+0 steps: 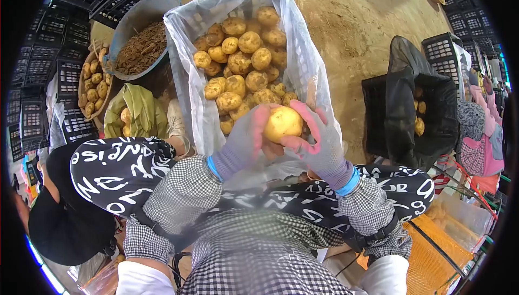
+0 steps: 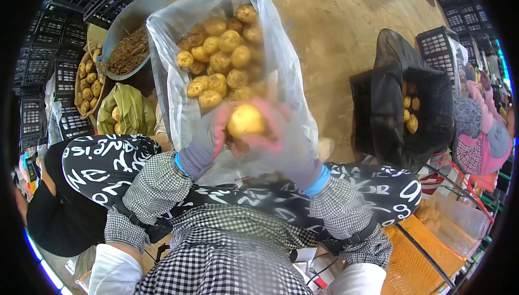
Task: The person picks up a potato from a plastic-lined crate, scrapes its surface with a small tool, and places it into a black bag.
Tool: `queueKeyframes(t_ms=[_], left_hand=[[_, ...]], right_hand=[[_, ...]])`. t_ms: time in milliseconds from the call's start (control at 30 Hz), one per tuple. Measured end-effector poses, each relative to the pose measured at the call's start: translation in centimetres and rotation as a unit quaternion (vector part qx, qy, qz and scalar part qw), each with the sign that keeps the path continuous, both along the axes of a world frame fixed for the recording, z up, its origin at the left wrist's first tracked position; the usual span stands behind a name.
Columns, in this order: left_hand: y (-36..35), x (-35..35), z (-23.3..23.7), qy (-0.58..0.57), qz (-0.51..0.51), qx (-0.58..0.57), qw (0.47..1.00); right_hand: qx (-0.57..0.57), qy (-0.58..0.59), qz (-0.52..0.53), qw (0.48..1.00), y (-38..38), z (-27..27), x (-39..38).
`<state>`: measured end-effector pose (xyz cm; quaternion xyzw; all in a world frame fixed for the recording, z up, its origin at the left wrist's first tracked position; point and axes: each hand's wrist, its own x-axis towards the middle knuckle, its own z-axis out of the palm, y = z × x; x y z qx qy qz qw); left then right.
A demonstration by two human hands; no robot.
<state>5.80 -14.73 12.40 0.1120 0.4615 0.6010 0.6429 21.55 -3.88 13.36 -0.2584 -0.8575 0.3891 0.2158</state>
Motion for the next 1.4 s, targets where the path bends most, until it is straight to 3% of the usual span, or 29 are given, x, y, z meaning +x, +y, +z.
queueKeyframes(t_ms=[133,233,333,400,467,500,567,633,667,767,833,1167,1267,1333,1400], left_hand=[[-0.8,-1.0,-1.5,0.039,-0.088,-0.011,0.995],[-0.5,0.2,-2.4,-0.017,-0.042,-0.119,0.992],[0.0,0.0,-0.4,0.043,-0.026,-0.078,0.996],[-0.2,-0.3,-0.6,0.273,-0.068,-0.001,0.960],[-0.5,-0.6,-1.5,0.377,-0.075,0.029,0.923],[-0.5,-0.7,-1.9,0.371,-0.063,0.021,0.926],[-0.6,-1.1,-2.5,0.217,-0.030,0.019,0.976],[0.4,-1.8,-0.8,-0.091,0.016,0.032,0.995],[0.6,-1.8,-0.3,-0.069,0.009,0.031,0.997],[0.8,-1.3,0.5,-0.010,-0.001,0.042,0.999],[0.7,-1.3,0.5,0.019,-0.001,0.068,0.998],[0.6,-0.9,-0.1,-0.017,-0.038,0.069,0.997],[0.5,-0.6,-0.2,-0.032,-0.040,0.069,0.996],[0.5,-0.4,-0.1,-0.056,-0.036,0.062,0.996],[0.5,-0.4,0.0,-0.036,-0.042,0.064,0.996]], right_hand=[[0.020,-0.008,-0.008,1.000,-0.2,0.4,-0.3],[-0.001,0.009,0.002,1.000,0.3,-0.4,-0.3],[-0.088,-0.007,0.022,0.996,0.1,-1.0,0.4],[-0.161,-0.017,0.038,0.986,0.1,-0.4,0.2],[-0.228,-0.014,0.054,0.972,0.2,1.1,-0.5],[-0.218,-0.006,0.045,0.975,0.1,0.9,-0.5],[-0.195,0.008,0.028,0.980,0.1,0.3,0.1],[-0.041,-0.005,0.058,0.997,1.1,-0.1,0.4],[0.037,-0.011,0.072,0.997,1.4,-0.2,0.5],[-0.064,0.010,0.003,0.998,1.3,0.3,-0.1],[-0.057,0.010,0.006,0.998,1.3,0.5,-0.1],[-0.125,0.025,0.030,0.991,1.4,-1.2,1.2],[-0.247,-0.028,0.001,0.969,1.8,-2.3,2.1],[-0.379,0.027,-0.040,0.924,1.8,-1.9,2.1],[-0.370,0.055,-0.051,0.926,1.5,-1.9,1.9]])
